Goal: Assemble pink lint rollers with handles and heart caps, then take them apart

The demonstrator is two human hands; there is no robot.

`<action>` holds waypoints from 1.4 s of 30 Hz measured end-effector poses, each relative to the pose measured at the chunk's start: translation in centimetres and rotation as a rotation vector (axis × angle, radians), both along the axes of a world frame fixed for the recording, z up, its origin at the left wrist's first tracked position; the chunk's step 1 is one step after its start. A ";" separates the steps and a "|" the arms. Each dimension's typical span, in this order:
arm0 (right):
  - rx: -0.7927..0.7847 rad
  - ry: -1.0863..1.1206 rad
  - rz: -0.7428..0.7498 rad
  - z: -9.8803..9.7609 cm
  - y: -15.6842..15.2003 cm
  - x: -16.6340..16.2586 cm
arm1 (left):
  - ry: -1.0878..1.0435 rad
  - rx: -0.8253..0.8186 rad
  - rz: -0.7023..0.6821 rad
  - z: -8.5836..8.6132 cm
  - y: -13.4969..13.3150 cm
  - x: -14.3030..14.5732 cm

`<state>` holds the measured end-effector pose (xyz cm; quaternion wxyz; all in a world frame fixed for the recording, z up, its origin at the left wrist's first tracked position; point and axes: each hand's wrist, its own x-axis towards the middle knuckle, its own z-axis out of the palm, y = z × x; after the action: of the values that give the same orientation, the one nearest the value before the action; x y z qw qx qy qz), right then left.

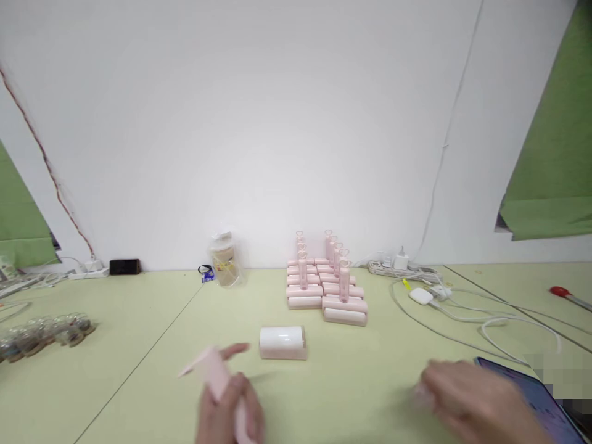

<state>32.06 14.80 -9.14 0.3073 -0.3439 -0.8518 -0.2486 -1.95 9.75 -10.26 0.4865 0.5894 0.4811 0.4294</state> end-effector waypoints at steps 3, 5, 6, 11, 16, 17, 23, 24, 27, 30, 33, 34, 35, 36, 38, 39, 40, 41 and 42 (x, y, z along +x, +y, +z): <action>-0.126 0.077 -0.275 -0.2 2.2 3.2 | -0.008 0.016 0.261 0.3 0.9 -0.4; -0.308 0.088 -0.305 -0.6 3.0 2.8 | 0.173 0.054 0.301 -0.1 1.8 0.6; -0.395 0.096 -0.283 -0.7 3.2 1.9 | 0.317 0.101 0.238 -0.2 2.3 1.2; -0.626 0.239 -0.076 -0.1 3.1 -3.9 | 1.008 0.476 -0.154 -0.6 5.5 3.0; -0.870 0.771 -0.008 0.5 3.1 -6.1 | 1.174 0.545 -0.142 -1.3 7.1 2.9; -0.938 0.863 0.000 0.4 3.0 -6.3 | 1.139 0.558 -0.140 -1.3 7.1 3.0; -1.201 1.044 0.091 -1.7 1.8 -8.0 | 0.340 0.198 -0.345 -1.7 4.5 5.2; -1.210 1.056 0.107 -2.0 1.5 -8.3 | 0.194 0.041 -0.409 -2.1 4.1 5.8; -1.210 1.096 0.143 -2.6 0.8 -8.7 | -0.120 -0.215 -0.385 -3.7 3.2 7.5; -1.217 1.157 0.172 -2.9 0.4 -8.8 | -0.253 -0.178 -0.272 -4.8 2.8 8.3; -1.299 1.232 0.266 -3.1 0.2 -9.0 | -0.195 -0.140 -0.231 -5.1 2.7 8.4; -1.337 1.269 0.297 -3.1 0.1 -9.2 | -0.164 -0.117 -0.194 -5.1 2.6 8.4; -1.373 1.316 0.317 -3.0 -0.1 -9.3 | -0.135 -0.085 -0.154 -5.0 2.6 8.3; -1.403 1.368 0.325 -2.8 -0.3 -9.5 | -0.098 -0.039 -0.122 -5.0 2.5 8.2; -1.439 1.471 0.323 -2.4 -0.7 -9.8 | 0.018 0.092 -0.119 -4.7 2.3 7.9; -1.451 1.510 0.325 -2.2 -0.9 -9.9 | 0.090 0.154 -0.149 -4.6 2.2 7.8; -1.464 1.536 0.327 -2.0 -1.1 -10.0 | 0.162 0.210 -0.191 -4.4 2.1 7.7; -1.473 1.549 0.328 -1.9 -1.3 -10.0 | 0.223 0.257 -0.234 -4.2 2.0 7.6; -1.479 1.549 0.328 -1.7 -1.4 -9.9 | 0.264 0.284 -0.279 -4.1 1.9 7.6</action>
<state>22.13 13.37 -10.89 0.5077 -0.3896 -0.4009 0.6556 5.67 11.61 -14.37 0.3860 0.7639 0.3892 0.3406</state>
